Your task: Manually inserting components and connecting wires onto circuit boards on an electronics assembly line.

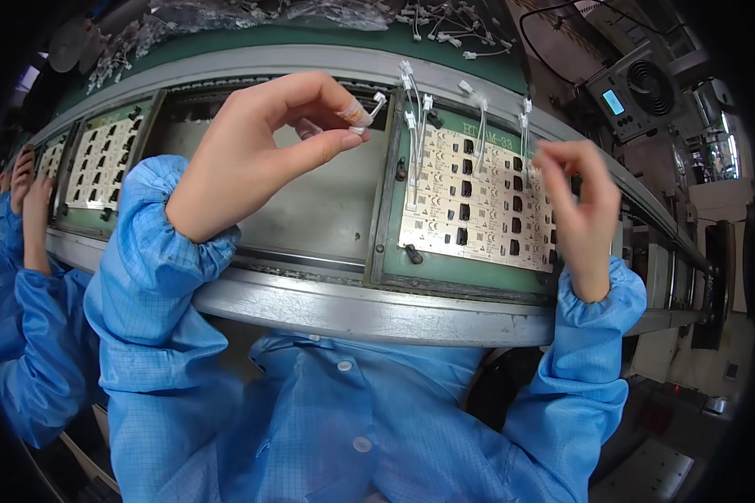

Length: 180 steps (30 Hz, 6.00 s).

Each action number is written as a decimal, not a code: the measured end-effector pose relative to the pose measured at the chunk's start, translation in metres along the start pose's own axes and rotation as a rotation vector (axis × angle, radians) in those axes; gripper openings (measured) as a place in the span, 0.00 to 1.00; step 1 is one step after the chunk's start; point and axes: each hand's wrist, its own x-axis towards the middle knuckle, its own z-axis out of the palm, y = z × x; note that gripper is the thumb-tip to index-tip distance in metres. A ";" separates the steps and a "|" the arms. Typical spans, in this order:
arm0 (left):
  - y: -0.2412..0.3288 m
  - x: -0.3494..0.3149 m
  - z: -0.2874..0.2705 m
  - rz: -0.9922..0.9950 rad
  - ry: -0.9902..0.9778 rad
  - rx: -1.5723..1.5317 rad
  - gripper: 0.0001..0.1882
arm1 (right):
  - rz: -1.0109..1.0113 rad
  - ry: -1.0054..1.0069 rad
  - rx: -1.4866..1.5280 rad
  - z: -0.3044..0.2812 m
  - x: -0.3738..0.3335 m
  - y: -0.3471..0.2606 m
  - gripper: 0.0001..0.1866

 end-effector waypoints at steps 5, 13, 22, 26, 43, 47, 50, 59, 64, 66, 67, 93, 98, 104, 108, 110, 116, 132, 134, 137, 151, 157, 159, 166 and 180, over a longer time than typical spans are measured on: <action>0.008 0.000 0.014 0.176 -0.014 0.229 0.07 | 0.015 0.041 -0.074 0.015 -0.009 -0.004 0.06; 0.003 -0.003 0.028 0.352 -0.104 0.410 0.13 | -0.212 -0.156 -0.389 0.028 -0.017 -0.012 0.05; 0.004 -0.003 0.026 0.355 -0.099 0.414 0.13 | -0.050 -0.232 -0.258 0.026 -0.018 -0.013 0.04; 0.004 -0.002 0.025 0.352 -0.066 0.424 0.12 | -0.069 -0.249 -0.285 0.023 -0.019 -0.014 0.04; 0.019 -0.023 0.070 0.469 0.067 0.667 0.09 | -0.180 -0.501 -0.305 0.001 0.002 -0.028 0.07; 0.017 -0.028 0.076 0.295 -0.058 0.731 0.09 | -0.034 -0.440 -0.135 0.001 0.068 0.010 0.09; 0.022 -0.027 0.077 0.188 -0.040 0.686 0.09 | -0.026 -0.216 -0.336 0.027 0.118 0.043 0.12; 0.040 -0.022 0.077 0.081 -0.143 0.716 0.10 | -0.285 -0.131 -0.346 0.116 0.168 0.065 0.15; 0.041 -0.021 0.073 0.064 -0.154 0.719 0.12 | -0.276 -0.227 -0.438 0.112 0.175 0.045 0.08; 0.040 -0.019 0.074 0.059 -0.161 0.712 0.12 | -0.250 -0.251 -0.328 0.108 0.171 0.051 0.07; 0.039 -0.020 0.075 0.074 -0.153 0.703 0.11 | -0.243 -0.254 -0.324 0.107 0.167 0.056 0.07; 0.041 -0.023 0.077 0.272 -0.151 0.813 0.11 | -0.127 -0.071 0.307 0.084 0.183 0.053 0.12; 0.051 -0.020 0.069 0.205 -0.309 0.714 0.13 | -0.061 -0.045 0.265 0.090 0.181 0.056 0.12; 0.034 0.023 0.046 0.233 -0.322 0.691 0.10 | 0.074 -0.151 0.331 0.081 0.185 0.048 0.11; -0.013 0.107 0.007 0.129 -0.048 0.861 0.11 | -0.084 -0.213 0.150 0.082 0.175 0.059 0.12; -0.043 0.145 -0.011 0.057 -0.022 1.068 0.15 | -0.076 -0.242 0.055 0.073 0.154 0.041 0.11; -0.079 0.199 -0.019 -0.041 -0.101 1.385 0.20 | -0.211 -0.214 -0.263 0.079 0.124 0.067 0.07; -0.106 0.175 -0.033 0.170 -0.053 1.363 0.10 | -0.023 -0.044 0.276 -0.019 0.112 0.046 0.11; -0.101 0.175 -0.033 0.046 0.028 1.131 0.11 | -0.051 0.027 0.302 -0.048 0.078 0.049 0.11; -0.108 0.185 -0.055 -0.141 0.000 0.621 0.12 | 0.049 0.081 0.231 -0.057 0.023 0.047 0.10; 0.037 0.140 0.019 -0.103 0.057 0.049 0.08 | 0.060 -0.050 -0.274 -0.017 -0.040 0.026 0.04; 0.061 0.098 0.050 0.215 0.045 0.391 0.07 | 0.103 -0.056 -0.263 -0.015 -0.045 0.025 0.03; 0.058 0.093 0.052 0.346 0.050 0.437 0.07 | 0.076 -0.049 -0.302 -0.010 -0.047 0.026 0.03; 0.048 0.072 0.055 0.228 0.035 0.353 0.10 | 0.025 -0.042 -0.404 -0.007 -0.051 0.017 0.03; 0.042 0.036 0.062 0.215 -0.004 0.308 0.07 | -0.063 -0.097 -0.407 -0.010 -0.045 0.018 0.03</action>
